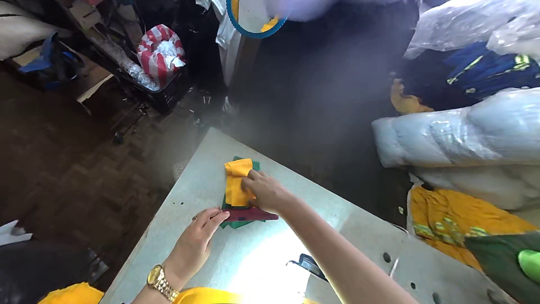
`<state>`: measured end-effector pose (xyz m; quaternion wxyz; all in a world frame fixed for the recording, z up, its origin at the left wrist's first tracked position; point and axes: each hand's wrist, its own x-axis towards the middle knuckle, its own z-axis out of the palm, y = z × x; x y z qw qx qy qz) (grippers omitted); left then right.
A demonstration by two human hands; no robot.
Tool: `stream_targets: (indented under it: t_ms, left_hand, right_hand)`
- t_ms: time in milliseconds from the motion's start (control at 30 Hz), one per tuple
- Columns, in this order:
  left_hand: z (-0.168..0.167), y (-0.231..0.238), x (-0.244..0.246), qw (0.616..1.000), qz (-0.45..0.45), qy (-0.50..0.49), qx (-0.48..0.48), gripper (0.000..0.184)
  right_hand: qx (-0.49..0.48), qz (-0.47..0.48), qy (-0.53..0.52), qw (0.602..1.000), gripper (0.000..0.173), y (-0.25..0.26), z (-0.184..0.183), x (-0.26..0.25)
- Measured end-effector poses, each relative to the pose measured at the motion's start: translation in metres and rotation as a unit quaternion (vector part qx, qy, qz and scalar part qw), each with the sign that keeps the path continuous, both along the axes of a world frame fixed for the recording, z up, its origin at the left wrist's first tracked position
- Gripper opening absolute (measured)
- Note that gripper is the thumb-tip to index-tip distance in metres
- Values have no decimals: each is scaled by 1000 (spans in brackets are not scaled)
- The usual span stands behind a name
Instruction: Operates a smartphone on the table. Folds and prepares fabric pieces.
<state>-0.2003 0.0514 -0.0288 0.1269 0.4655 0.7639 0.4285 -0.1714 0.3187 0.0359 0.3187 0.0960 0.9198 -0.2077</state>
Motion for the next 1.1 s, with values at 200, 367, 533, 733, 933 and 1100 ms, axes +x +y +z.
stream_targets:
  t_ms: [200, 367, 533, 733, 933, 1100]
  left_hand:
    - [1, -2, 1, 1000, 0, 0, -6, 56]
    - [0, -2, 2, 1000, 1, 9, -2, 56]
    - [1, -1, 2, 1000, 5, 10, -7, 56]
    - [4, -2, 1, 1000, -1, 9, -15, 55]
    - [2, -1, 0, 1000, -1, 14, -10, 51]
    - [1, -1, 0, 1000, 1, 11, -3, 50]
  right_hand:
    - [-44, -31, 65, 996, 15, 2, 1, -5]
    - [-130, -139, 130, 973, 17, 9, 27, -3]
    - [-125, -77, 141, 979, 10, 5, 24, -1]
    - [-154, -44, 55, 985, 13, -7, 12, 2]
    - [-104, 46, -85, 990, 25, -8, 5, 0]
    - [-115, 11, -150, 982, 33, -9, 7, -4]
